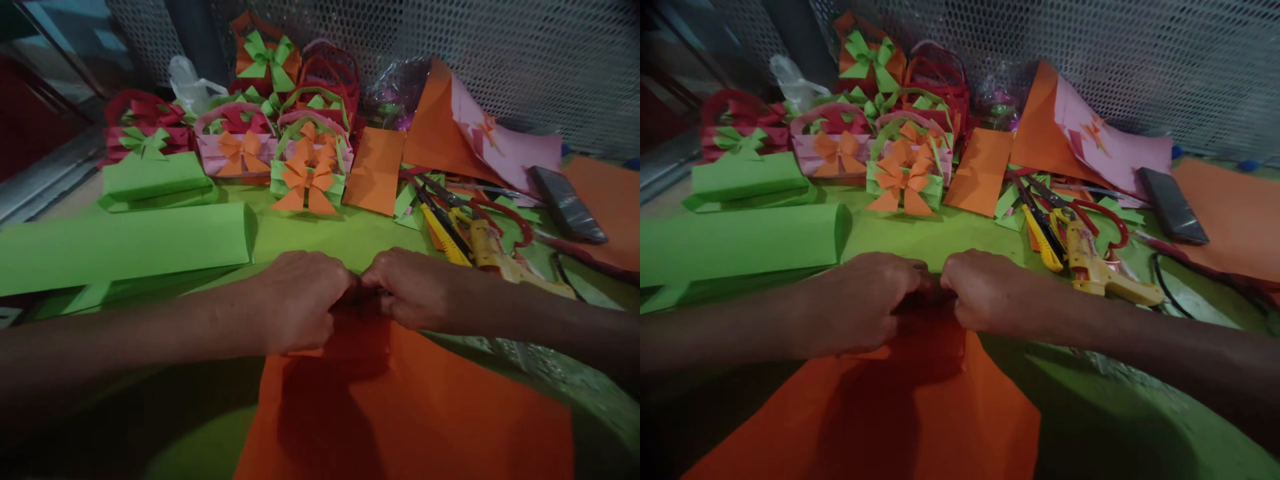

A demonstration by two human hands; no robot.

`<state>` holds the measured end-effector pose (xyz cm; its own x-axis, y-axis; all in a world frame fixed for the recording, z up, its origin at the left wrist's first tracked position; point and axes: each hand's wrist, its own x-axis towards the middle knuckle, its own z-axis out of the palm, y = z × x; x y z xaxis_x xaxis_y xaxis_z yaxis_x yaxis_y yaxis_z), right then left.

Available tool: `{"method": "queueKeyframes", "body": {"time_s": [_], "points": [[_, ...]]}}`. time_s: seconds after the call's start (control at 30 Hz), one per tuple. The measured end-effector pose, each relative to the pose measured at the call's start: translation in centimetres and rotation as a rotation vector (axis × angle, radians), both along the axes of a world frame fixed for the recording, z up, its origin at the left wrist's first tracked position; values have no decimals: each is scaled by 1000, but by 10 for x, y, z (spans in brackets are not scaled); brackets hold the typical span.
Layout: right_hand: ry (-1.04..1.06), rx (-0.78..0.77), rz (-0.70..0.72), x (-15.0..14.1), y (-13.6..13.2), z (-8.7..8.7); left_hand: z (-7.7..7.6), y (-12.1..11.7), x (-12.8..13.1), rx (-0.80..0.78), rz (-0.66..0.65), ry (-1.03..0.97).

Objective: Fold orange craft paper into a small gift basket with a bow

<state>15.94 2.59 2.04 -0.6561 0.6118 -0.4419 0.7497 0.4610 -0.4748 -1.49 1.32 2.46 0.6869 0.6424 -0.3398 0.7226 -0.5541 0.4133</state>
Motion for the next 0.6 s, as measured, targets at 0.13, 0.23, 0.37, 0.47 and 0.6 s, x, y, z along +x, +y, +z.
{"method": "queueKeyframes", "body": {"time_s": [0.13,0.23,0.37,0.47,0.6], "points": [[41,69,-20,4,-4,9,1,6,-4,-124,30,-116],[16,150,-79,5,-7,22,4,12,-5,-281,93,-126],[13,266,-148,6,-9,33,7,20,-7,-470,149,-183],[50,276,-169,8,-7,32,8,24,-10,-566,154,-280],[75,277,-199,11,-3,31,8,24,-12,-494,205,-329]]}}
